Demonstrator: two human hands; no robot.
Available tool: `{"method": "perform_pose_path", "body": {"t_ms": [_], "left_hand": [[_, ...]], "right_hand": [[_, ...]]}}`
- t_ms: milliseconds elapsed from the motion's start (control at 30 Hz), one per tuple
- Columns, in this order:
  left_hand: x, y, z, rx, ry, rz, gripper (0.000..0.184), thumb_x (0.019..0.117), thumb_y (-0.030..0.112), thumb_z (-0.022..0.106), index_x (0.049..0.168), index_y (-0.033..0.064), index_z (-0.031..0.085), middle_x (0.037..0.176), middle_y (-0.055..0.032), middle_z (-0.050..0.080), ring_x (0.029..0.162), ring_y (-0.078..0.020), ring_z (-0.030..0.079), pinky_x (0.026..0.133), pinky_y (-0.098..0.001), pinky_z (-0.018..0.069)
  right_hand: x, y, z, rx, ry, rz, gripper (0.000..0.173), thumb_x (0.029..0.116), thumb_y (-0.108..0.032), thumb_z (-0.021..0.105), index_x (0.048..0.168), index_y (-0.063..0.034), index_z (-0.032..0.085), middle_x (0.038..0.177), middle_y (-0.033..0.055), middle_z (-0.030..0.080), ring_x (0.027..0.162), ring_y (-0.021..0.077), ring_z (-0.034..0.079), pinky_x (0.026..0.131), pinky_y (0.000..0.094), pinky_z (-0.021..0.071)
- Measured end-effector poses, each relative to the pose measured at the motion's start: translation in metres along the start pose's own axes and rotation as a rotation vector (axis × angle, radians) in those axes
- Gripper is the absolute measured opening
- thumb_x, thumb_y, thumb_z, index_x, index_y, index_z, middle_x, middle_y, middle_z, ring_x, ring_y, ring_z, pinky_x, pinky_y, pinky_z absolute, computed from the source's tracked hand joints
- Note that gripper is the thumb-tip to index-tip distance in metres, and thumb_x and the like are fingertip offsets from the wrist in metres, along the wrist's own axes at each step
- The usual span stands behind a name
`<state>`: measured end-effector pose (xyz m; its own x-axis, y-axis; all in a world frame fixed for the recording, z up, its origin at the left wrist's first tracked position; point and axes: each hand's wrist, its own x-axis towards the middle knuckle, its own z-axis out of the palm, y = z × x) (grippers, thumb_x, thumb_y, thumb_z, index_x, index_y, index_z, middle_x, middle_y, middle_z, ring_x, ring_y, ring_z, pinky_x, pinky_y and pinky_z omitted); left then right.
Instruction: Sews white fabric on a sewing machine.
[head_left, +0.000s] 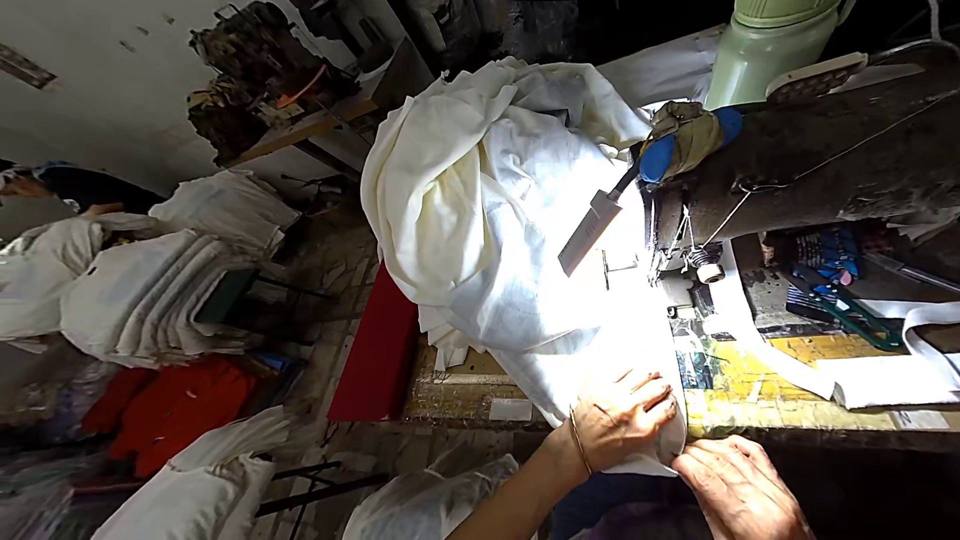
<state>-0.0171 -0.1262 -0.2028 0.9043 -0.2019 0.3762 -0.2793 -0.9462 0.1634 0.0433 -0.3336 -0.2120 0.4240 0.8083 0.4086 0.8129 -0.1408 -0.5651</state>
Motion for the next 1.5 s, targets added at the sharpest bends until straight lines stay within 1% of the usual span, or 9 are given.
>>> {"method": "perform_pose_path", "body": {"t_ms": [333,533,667,833,1000,1133,1267,1367,1500], "left_hand": [[-0.002,-0.001,0.006,-0.053,0.083,0.011,0.02,0.0979,0.005,0.057,0.104,0.0088,0.076,0.109,-0.0037,0.077,0.106,-0.0159,0.072,0.095,-0.0323,0.0552],[0.004,0.004,0.001,-0.125,-0.01,-0.074,0.019,0.0975,0.008,0.057,0.099,0.0071,0.076,0.107,-0.0042,0.076,0.107,-0.0181,0.07,0.095,-0.0315,0.0547],[0.019,-0.005,-0.009,-0.384,-0.152,-0.131,0.018,0.0975,0.005,0.054,0.098,0.0,0.071,0.101,-0.0112,0.073,0.104,-0.0239,0.069,0.093,-0.0329,0.0539],[0.05,-0.033,-0.003,-0.159,-0.076,-0.153,0.016,0.0958,0.009,0.059,0.096,0.0032,0.074,0.098,-0.0071,0.072,0.098,-0.0216,0.068,0.083,-0.0362,0.0563],[0.061,-0.057,-0.001,-0.039,-0.079,-0.279,0.027,0.094,0.029,0.068,0.107,0.0068,0.075,0.117,-0.0091,0.071,0.118,-0.0271,0.062,0.101,-0.0435,0.0489],[0.048,-0.064,-0.004,-0.081,-0.137,-0.327,0.038,0.0926,0.032,0.07,0.12,0.0069,0.073,0.132,-0.0111,0.065,0.129,-0.0295,0.057,0.108,-0.046,0.045],[0.037,-0.06,0.002,-0.077,-0.166,-0.258,0.054,0.0941,0.054,0.06,0.129,0.0135,0.071,0.138,-0.0066,0.063,0.133,-0.0262,0.054,0.113,-0.0493,0.0396],[0.02,-0.051,-0.001,-0.304,-0.161,-0.187,0.043,0.1004,0.039,0.059,0.134,0.0138,0.068,0.143,-0.008,0.062,0.142,-0.0247,0.048,0.121,-0.0432,0.0317],[0.01,-0.055,-0.006,-0.42,-0.21,-0.126,0.037,0.1036,0.03,0.056,0.134,0.0131,0.068,0.143,-0.0094,0.061,0.142,-0.0255,0.048,0.121,-0.0397,0.032]], "right_hand": [[0.008,0.0,-0.006,-0.008,-0.04,0.016,0.018,0.0973,-0.005,0.058,0.094,-0.0101,0.075,0.091,0.005,0.077,0.11,0.0251,0.067,0.103,0.0447,0.042],[0.015,0.008,-0.009,0.023,-0.136,-0.046,0.017,0.0955,-0.001,0.057,0.089,-0.0058,0.072,0.084,0.0097,0.075,0.12,0.0336,0.066,0.117,0.0607,0.0297],[0.02,0.006,-0.012,-0.02,-0.205,-0.062,0.015,0.0941,0.002,0.058,0.089,-0.0039,0.07,0.085,0.0111,0.074,0.119,0.0345,0.067,0.115,0.0646,0.0331],[0.023,0.002,-0.015,-0.042,-0.243,-0.054,0.015,0.0942,0.001,0.058,0.091,-0.005,0.071,0.086,0.0104,0.074,0.12,0.0376,0.066,0.11,0.0724,0.0321],[0.027,-0.006,-0.018,-0.078,-0.288,-0.052,0.015,0.0941,0.0,0.06,0.095,-0.0047,0.074,0.09,0.0114,0.076,0.117,0.0395,0.067,0.106,0.0736,0.0347],[0.028,-0.012,-0.015,-0.093,-0.306,-0.042,0.016,0.0934,0.001,0.06,0.097,-0.0043,0.075,0.094,0.0123,0.077,0.116,0.0418,0.067,0.104,0.0751,0.0349],[0.03,-0.015,-0.018,-0.083,-0.343,-0.033,0.017,0.0932,0.002,0.059,0.098,-0.0036,0.074,0.097,0.0133,0.077,0.118,0.0429,0.066,0.104,0.0752,0.0339],[0.033,-0.018,-0.021,-0.076,-0.359,-0.025,0.016,0.0947,0.001,0.059,0.098,-0.0034,0.074,0.098,0.0137,0.077,0.117,0.0424,0.067,0.105,0.0745,0.0336],[0.036,-0.023,-0.025,-0.08,-0.392,-0.013,0.017,0.0959,0.0,0.058,0.099,-0.0028,0.075,0.095,0.0139,0.077,0.112,0.0415,0.069,0.105,0.0739,0.0344]]}}
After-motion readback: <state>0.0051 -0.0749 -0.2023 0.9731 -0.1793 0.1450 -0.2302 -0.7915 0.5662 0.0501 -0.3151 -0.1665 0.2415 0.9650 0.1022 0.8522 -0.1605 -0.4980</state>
